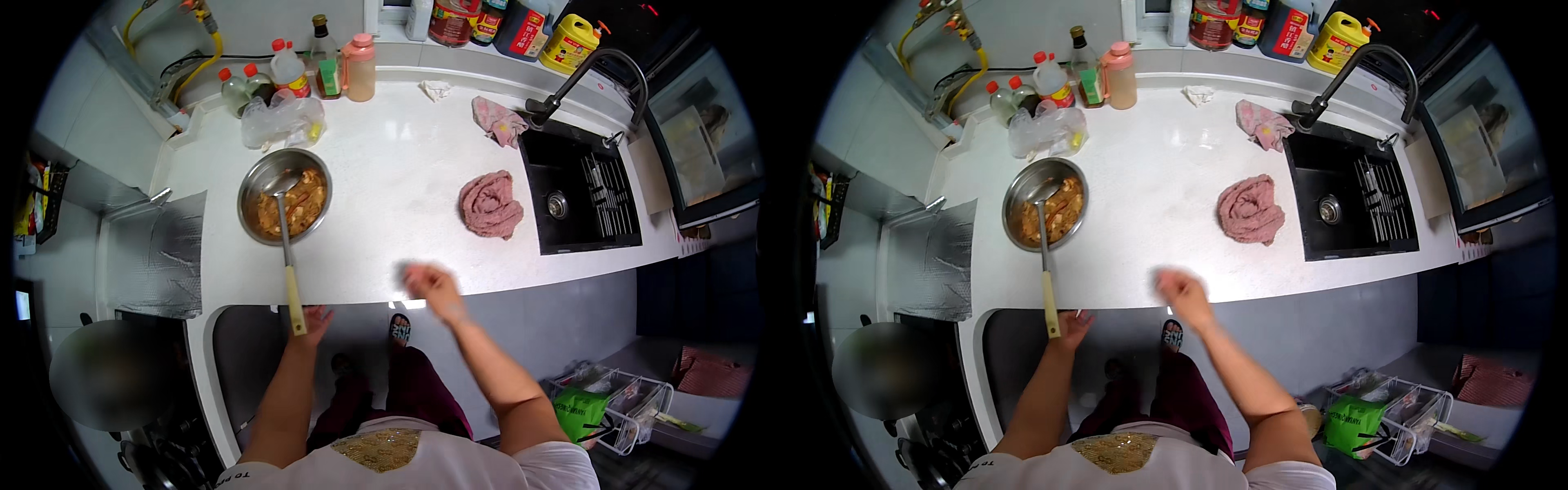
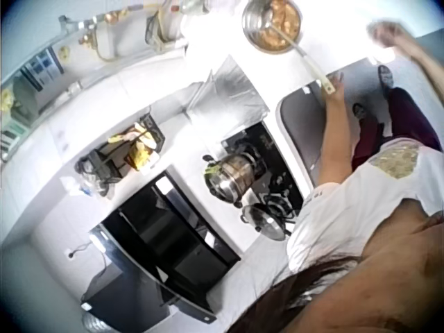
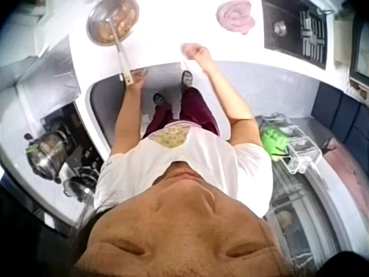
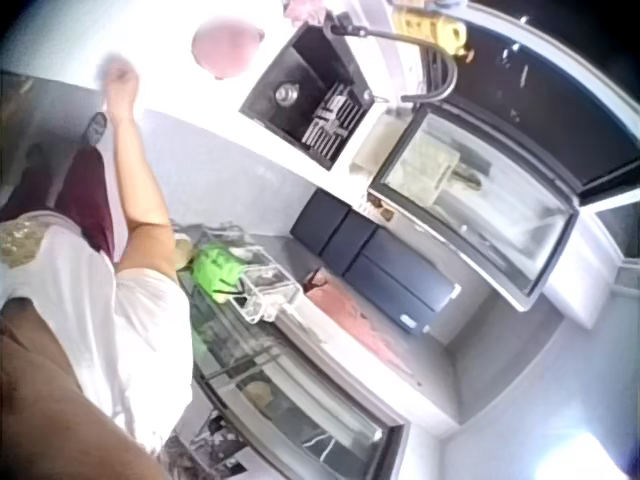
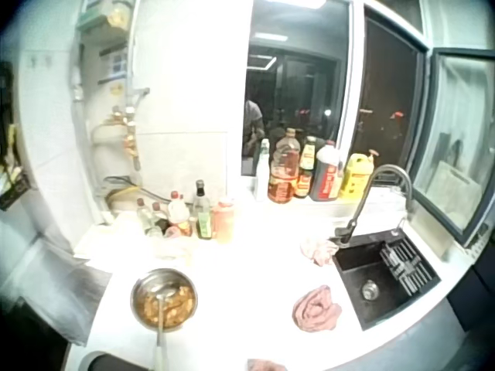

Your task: The person washes a bowl and a pair of chopsticks under running water using a scrub pad, places the items into a drawer, and then rinses a cloth in the sink.

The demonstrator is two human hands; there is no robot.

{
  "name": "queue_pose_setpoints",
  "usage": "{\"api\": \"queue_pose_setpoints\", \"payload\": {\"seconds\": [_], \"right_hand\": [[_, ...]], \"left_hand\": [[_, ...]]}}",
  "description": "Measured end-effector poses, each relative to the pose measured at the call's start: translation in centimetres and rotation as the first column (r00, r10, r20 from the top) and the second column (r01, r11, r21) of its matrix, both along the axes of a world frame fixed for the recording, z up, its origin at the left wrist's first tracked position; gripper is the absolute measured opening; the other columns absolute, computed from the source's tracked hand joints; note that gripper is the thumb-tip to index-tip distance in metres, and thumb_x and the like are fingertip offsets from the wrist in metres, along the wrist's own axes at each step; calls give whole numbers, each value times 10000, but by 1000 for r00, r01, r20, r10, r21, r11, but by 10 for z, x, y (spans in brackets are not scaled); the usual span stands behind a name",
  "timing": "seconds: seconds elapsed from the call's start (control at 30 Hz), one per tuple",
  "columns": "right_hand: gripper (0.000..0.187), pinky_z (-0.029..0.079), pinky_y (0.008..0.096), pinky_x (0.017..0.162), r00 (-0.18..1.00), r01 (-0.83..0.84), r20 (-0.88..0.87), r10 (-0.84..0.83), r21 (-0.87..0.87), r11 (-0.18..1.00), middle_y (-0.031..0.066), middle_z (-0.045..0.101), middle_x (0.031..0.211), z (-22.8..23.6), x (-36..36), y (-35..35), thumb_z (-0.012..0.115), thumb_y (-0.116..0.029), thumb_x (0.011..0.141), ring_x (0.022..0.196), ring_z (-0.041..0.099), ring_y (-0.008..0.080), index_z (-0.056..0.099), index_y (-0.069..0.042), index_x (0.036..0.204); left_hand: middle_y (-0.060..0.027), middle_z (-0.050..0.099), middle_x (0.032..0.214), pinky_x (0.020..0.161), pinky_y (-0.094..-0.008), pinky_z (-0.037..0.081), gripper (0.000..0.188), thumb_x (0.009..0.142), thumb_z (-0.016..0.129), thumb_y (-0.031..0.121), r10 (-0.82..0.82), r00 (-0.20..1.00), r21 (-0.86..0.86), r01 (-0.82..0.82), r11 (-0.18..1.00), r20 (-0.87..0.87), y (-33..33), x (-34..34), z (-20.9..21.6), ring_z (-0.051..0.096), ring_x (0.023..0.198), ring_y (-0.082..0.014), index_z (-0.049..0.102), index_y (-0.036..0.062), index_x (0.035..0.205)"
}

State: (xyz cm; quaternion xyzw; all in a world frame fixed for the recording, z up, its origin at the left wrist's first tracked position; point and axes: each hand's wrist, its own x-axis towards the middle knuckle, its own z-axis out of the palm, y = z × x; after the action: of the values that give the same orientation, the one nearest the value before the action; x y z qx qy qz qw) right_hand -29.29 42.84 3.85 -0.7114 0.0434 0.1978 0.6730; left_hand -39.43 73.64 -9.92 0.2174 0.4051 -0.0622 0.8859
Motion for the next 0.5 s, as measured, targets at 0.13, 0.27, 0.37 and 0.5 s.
{"api": "queue_pose_setpoints", "payload": {"seconds": [0.13,0.27,0.37,0.5], "right_hand": [[474,285,497,987,664,586,724,187,-659,472,224,395,1297,68,99,-78,654,-282,740,1182,337,458,545,-69,1149],[586,220,525,1011,830,314,428,357,-888,336,249,415,1273,-13,121,-105,610,-391,746,1208,297,483,500,-79,1229],[571,204,578,992,689,204,477,546,-850,485,230,459,1236,-31,79,-45,619,-410,733,1213,310,455,532,-83,1193],[521,219,568,987,525,63,570,633,-767,638,143,495,1208,-5,92,-7,631,-373,705,1184,371,368,559,-127,1159]], "left_hand": [[-15,580,864,811,-426,431,143,770,558,45,-291,903,259,378,889,-316,-60,-1,87,556,851,-192,516,100,896],[-66,606,898,773,-374,466,185,814,504,8,-540,842,626,411,662,18,-132,27,138,582,853,-236,516,62,990],[-133,589,964,827,-402,448,269,804,486,-17,-697,717,990,82,113,20,-155,75,180,565,913,-299,504,11,1071],[-213,497,1154,945,-460,360,365,774,534,48,-572,819,939,-158,-306,-48,-166,147,181,453,1108,-362,509,1,1135]]}}
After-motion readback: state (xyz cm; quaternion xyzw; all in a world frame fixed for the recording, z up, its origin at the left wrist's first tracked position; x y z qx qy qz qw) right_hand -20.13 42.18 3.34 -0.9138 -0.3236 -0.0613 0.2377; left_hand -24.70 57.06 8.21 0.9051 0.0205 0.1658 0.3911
